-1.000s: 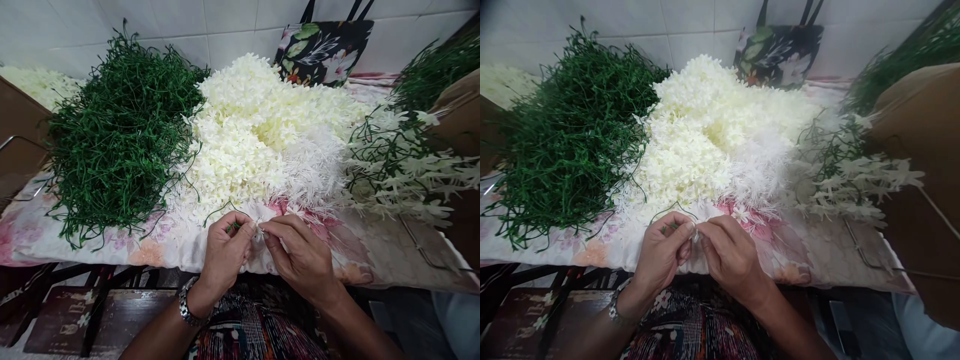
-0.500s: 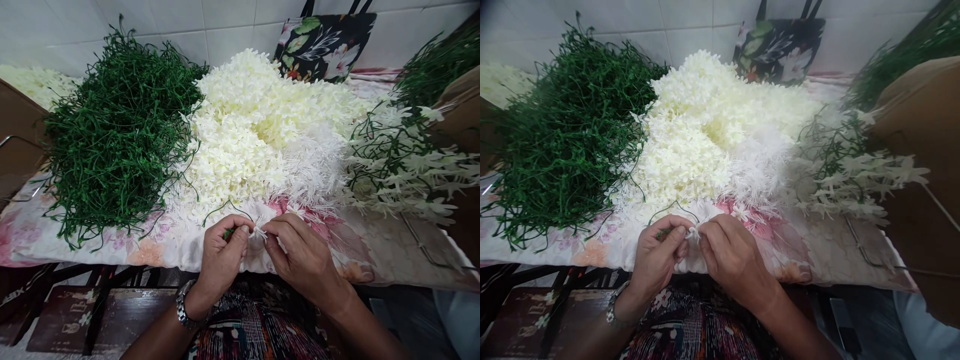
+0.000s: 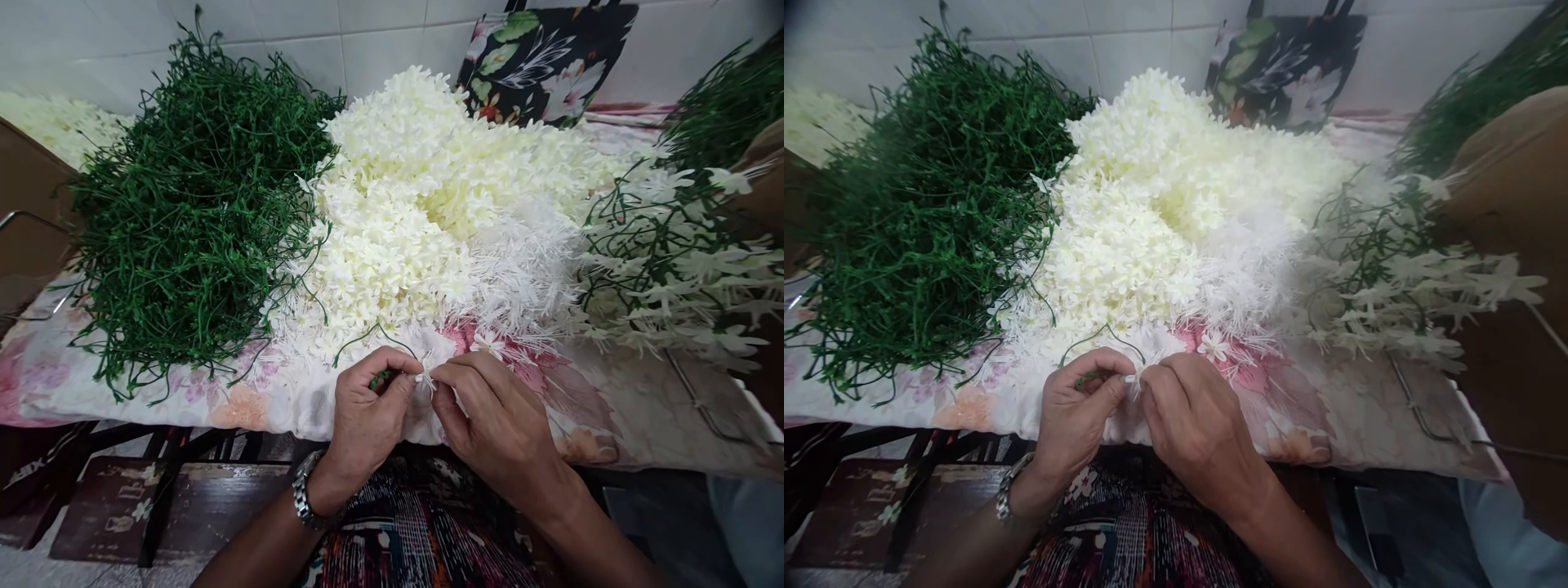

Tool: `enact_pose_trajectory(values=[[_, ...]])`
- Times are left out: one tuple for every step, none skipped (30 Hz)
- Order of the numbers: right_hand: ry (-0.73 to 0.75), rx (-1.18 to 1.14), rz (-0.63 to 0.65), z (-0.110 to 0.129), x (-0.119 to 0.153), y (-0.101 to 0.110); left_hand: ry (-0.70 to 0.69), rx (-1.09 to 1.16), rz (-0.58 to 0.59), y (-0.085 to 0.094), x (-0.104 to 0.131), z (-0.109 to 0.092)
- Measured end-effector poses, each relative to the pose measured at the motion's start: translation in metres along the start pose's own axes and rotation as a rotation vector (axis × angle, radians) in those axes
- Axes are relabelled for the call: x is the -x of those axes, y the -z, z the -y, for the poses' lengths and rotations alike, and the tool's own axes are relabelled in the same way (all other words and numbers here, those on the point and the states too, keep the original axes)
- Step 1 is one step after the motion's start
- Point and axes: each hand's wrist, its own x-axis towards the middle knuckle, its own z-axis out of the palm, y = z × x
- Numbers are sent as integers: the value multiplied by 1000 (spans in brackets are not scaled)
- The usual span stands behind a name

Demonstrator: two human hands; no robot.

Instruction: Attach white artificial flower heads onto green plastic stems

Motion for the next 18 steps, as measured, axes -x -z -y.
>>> enact_pose_trajectory(values=[[-5, -7, 4, 0, 0, 0, -9, -8, 4, 1, 0, 0], [-9, -16, 7, 0, 0, -1, -17, -10, 7, 1, 0, 0], [-15, -30, 8, 1, 0, -1, -22, -5, 8, 1, 0, 0], [-24, -50, 7, 1, 0, -1, -23, 8, 7, 1, 0, 1], [-37, -80, 8, 1, -1, -1, -17, 30, 7, 1, 0, 1], [-51, -120, 9, 1, -1, -1, -2, 60, 9, 1, 0, 2], [-66, -166, 11, 1, -2, -1, 22, 99, 15, 1, 0, 3], [-80, -212, 12, 1, -3, -1, 54, 144, 26, 1, -1, 3], [-94, -254, 12, 1, -3, 0, 94, 192, 40, 1, -1, 4], [-106, -289, 11, 1, -4, 0, 136, 238, 58, 1, -1, 4], [-118, -317, 11, 0, -4, 0, 177, 277, 75, 1, -2, 4], [-129, -339, 9, 0, -5, 0, 211, 307, 89, 1, -2, 4], [-142, -355, 10, 0, -6, 0, 233, 326, 99, 1, -2, 3], [-155, -368, 10, -1, -6, 0, 238, 335, 107, 1, -3, 3], [-167, -378, 12, -1, -7, 0, 225, 331, 116, 1, -3, 2], [-179, -386, 14, -1, -7, 0, 196, 317, 126, 2, -3, 2], [-186, -393, 17, -1, -7, 0, 157, 297, 139, 3, -3, 1], [-191, -399, 23, -1, -8, 0, 112, 273, 154, 3, -3, 0]])
